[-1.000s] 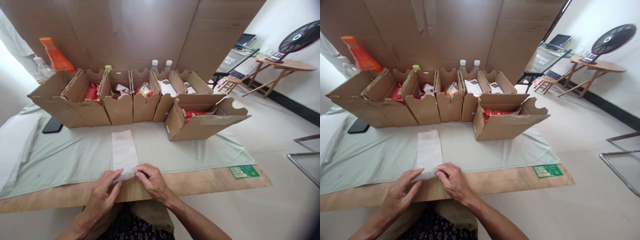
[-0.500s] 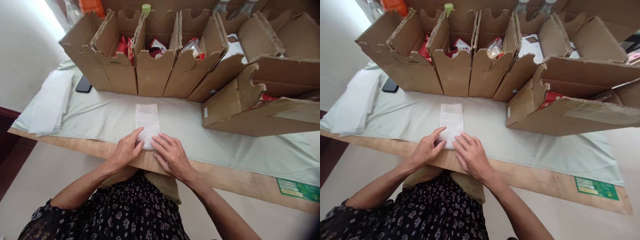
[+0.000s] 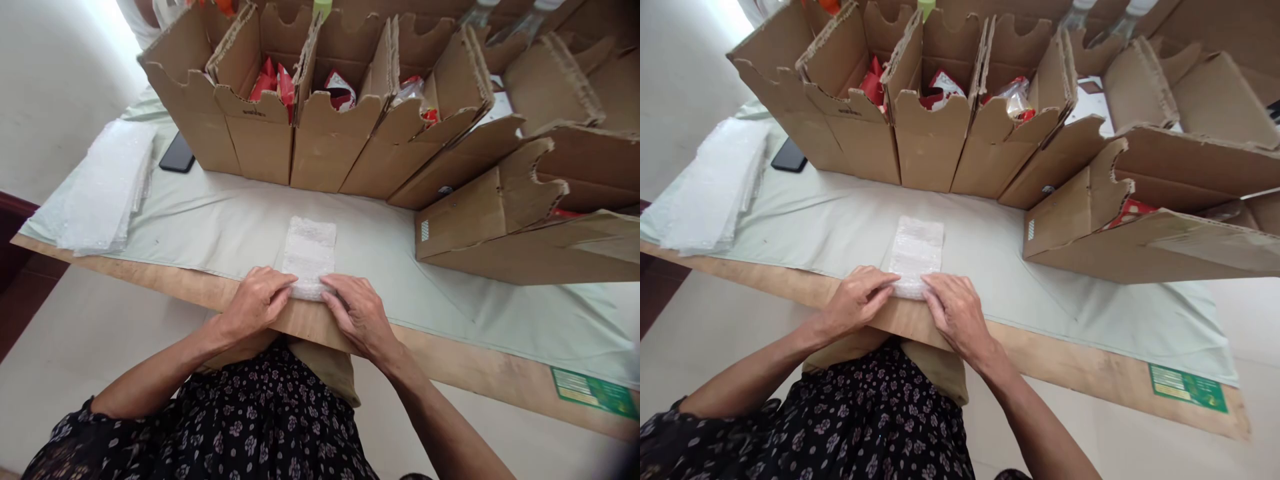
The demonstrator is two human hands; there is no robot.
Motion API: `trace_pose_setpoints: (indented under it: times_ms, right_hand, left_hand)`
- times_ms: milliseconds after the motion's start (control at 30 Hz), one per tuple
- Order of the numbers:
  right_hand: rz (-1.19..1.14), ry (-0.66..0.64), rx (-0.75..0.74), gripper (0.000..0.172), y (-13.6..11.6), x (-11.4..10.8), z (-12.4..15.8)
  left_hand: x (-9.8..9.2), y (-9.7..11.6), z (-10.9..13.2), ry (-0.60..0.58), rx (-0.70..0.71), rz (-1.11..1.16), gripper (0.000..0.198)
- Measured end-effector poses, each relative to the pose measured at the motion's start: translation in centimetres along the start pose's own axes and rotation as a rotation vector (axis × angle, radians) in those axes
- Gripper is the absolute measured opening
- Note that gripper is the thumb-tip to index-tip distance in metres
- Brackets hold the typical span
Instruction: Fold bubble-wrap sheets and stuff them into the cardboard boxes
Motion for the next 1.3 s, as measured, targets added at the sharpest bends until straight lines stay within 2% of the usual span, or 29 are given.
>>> trace_pose_setpoints:
  times_ms: [100,233,367,467,533,633,733,800,900,967,1067,1167,1233,1300]
  right_hand:
    - [0.170,0.052,-0.056,0.026,-0.6,-0.4,0.3]
    - [0.268,-0.118,-0.135,0.021,-0.6,0.6,0.0]
    - [0.168,-0.133,-0.097,0.021,0.3,0.7,-0.6]
    - [0.015,-0.138,-0.029,0.022,0.6,0.3,-0.7]
    - [-0.067,-0.152,0.035,0.023,0.8,0.1,-0.6]
    - [-0.046,-0.062,0.065,0.026,0.8,-0.4,-0.6]
    - [0.110,0.061,-0.036,0.026,0.2,-0.6,-0.7]
    - [0.189,0.021,-0.096,0.025,0.1,-0.2,-1.0]
    - [0.237,-0.128,-0.089,0.026,1.1,0.7,-2.0]
    - [0.223,-0.159,-0.054,0.025,2.1,0.8,-2.6]
    - [0.119,-0.048,0.012,0.023,3.0,0.0,-3.1]
    - [-0.022,0.077,0.098,0.023,2.3,-0.8,-2.5]
    - [-0.110,0.066,0.124,0.024,1.1,-0.7,-1.8]
    - [-0.183,0.001,0.123,0.023,0.0,-0.3,-1.1]
  left_hand:
    - [0.7,-0.7,-1.3,-0.025,-0.059,0.028,0.028]
    - [0.8,-0.6,-2.1,-0.046,-0.067,-0.111,0.031]
    - [-0.7,0.8,-0.8,0.123,0.058,-0.213,0.024]
    - [-1.2,1.5,0.5,0.098,0.167,-0.154,0.025]
    - [-1.1,1.3,0.6,0.053,0.157,-0.114,0.024]
    - [-0.5,0.4,-0.6,0.037,0.110,-0.111,0.026]
    - [0.4,-0.7,-3.0,0.015,0.089,-0.197,0.025]
    - [0.9,-1.5,-4.3,-0.005,0.058,-0.266,0.024]
    - [0.7,-2.0,-5.0,0.029,-0.025,-0.291,0.022]
    - [-0.1,-1.9,-4.2,0.107,-0.094,-0.179,0.023]
    - [-1.2,-1.3,-1.8,0.163,-0.299,0.199,0.028]
    - [-0.3,-0.3,0.4,0.065,-0.521,0.695,0.038]
    - [0.9,0.6,0.8,-0.005,-0.586,0.981,0.044]
    - [2.0,1.3,0.6,-0.033,-0.625,1.188,0.040]
Point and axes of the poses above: each hand's wrist, its own z-axis away from the middle knuckle, its own x-axis out of the palm, y = z × x, the point moved 4 cm from there along -z, towards the middle knuckle, and after that the axes turned 15 degrees about -z, right-handed, at the moved point
